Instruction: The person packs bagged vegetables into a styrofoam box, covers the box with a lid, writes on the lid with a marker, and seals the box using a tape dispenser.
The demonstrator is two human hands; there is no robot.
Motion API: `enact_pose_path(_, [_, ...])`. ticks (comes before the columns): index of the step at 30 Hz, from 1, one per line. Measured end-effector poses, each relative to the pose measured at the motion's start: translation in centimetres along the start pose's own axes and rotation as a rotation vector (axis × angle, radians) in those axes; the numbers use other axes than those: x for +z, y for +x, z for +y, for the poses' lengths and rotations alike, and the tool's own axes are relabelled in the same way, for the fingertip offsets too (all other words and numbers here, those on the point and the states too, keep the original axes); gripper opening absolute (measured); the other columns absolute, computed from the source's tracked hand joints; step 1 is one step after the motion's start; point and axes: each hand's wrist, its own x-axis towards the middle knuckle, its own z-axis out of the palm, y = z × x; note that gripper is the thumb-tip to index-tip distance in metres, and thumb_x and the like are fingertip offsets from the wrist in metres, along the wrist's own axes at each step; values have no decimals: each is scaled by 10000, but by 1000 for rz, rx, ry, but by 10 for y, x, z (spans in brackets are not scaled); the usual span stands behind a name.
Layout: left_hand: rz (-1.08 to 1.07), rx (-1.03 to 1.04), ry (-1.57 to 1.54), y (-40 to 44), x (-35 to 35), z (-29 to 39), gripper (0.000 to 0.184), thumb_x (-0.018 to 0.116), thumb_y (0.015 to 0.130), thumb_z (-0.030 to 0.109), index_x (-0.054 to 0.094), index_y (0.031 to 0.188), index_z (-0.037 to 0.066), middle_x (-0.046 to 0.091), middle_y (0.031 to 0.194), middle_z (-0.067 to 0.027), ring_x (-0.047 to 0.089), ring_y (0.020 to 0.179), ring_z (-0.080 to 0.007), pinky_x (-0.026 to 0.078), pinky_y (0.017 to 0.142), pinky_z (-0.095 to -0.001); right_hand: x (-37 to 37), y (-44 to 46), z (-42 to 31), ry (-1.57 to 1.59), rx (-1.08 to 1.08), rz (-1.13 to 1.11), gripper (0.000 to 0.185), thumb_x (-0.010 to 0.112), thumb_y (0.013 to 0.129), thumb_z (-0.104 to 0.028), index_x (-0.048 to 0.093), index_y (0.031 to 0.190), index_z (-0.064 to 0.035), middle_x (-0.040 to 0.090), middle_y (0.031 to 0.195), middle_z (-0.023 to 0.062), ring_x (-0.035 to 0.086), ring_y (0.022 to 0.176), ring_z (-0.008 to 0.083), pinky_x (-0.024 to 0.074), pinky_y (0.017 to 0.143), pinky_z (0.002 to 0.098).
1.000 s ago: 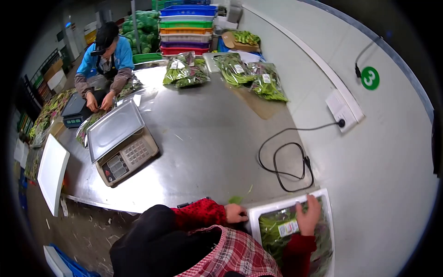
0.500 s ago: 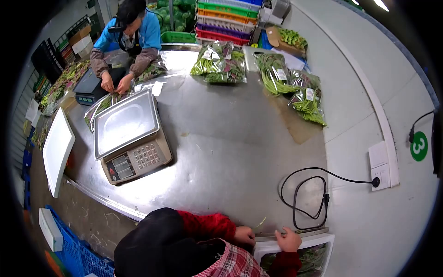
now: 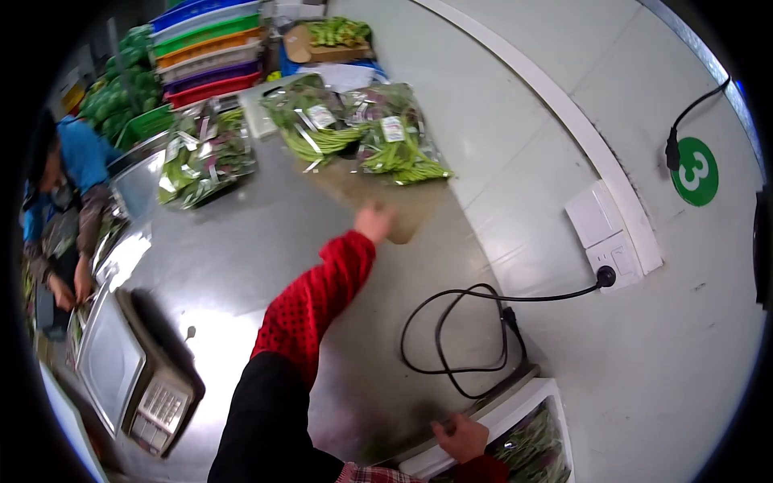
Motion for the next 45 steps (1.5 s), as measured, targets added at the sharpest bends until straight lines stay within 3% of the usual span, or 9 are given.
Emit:
enact_pose_path(6, [787,-34,286,166,16,-15,845,772,712,431,416,1273,-91,626,1081,-256,645,911,-413,532,792,-449,-2,3,2,-56,-32,-96,451,708,732,-493,673,891,-71,657,694,119,645,582,309,498,551,422])
enact_pose_path(12, [55,-350,-153,154,-11,11,371,695,807,319,646,884,-40,615,657,-120,590,505,-218,460,463,-355,-6,8,-4,-61,-45,-109,456,712,722,-499,671,887,-76,663,732,129,648,603,308,496,564,411])
enact_pose_path(16, [196,-205,-227,130,-14,37,224,644,794,224,664,752,5,570,557,-63,544,458,-175,430,462,-332,-11,7,-5,-63,-45,-99,473,694,731,-525,671,881,-77,666,752,131,652,624,307,497,575,412])
enact_pose_path(24, [-121,62,-803,-42,-72,141,182,512,924,141,588,817,15,496,771,-19,510,737,-116,524,821,-349,-17,0,-10,-19,60,-105,539,624,789,-574,668,917,-52,681,836,160,663,742,334,515,671,447])
enact_pose_path(31, [-456,175,-324,-350,-91,154,435,500,953,159,437,1343,-23,584,1017,-84,576,909,-173,506,862,-366,-24,-14,-18,304,132,-163,569,596,831,-592,634,963,-40,690,865,130,665,791,290,521,685,383])
enact_pose_path(33, [-530,69,-312,-429,-90,130,597,511,958,201,284,1449,-53,566,955,-86,563,1078,-217,474,961,-440,-16,-35,-54,1605,478,-350,489,555,916,-508,618,1111,-64,676,949,120,665,760,247,523,616,383])
enact_pose_path(38, [-633,209,-223,-537,-104,90,111,563,871,34,671,857,12,545,1187,-140,562,953,-210,372,981,-368,17,-83,-70,2495,428,-467,406,571,932,-437,594,1146,-94,642,908,77,636,720,221,540,600,359])
enact_pose_path(41, [-645,468,151,-548,-117,101,97,566,831,-16,641,771,-10,625,877,-158,545,1042,-260,331,1031,-446,-2,-87,-77,2192,551,-166,290,680,851,-246,649,933,30,636,751,102,614,578,199,472,456,327])
enact_pose_path(45, [-659,330,4,-575,-109,102,111,577,864,-15,647,796,-67,488,1327,-227,499,1188,-291,400,969,-374,14,-96,-77,1986,410,281,188,650,713,-43,630,816,114,604,705,118,602,614,210,443,515,354])
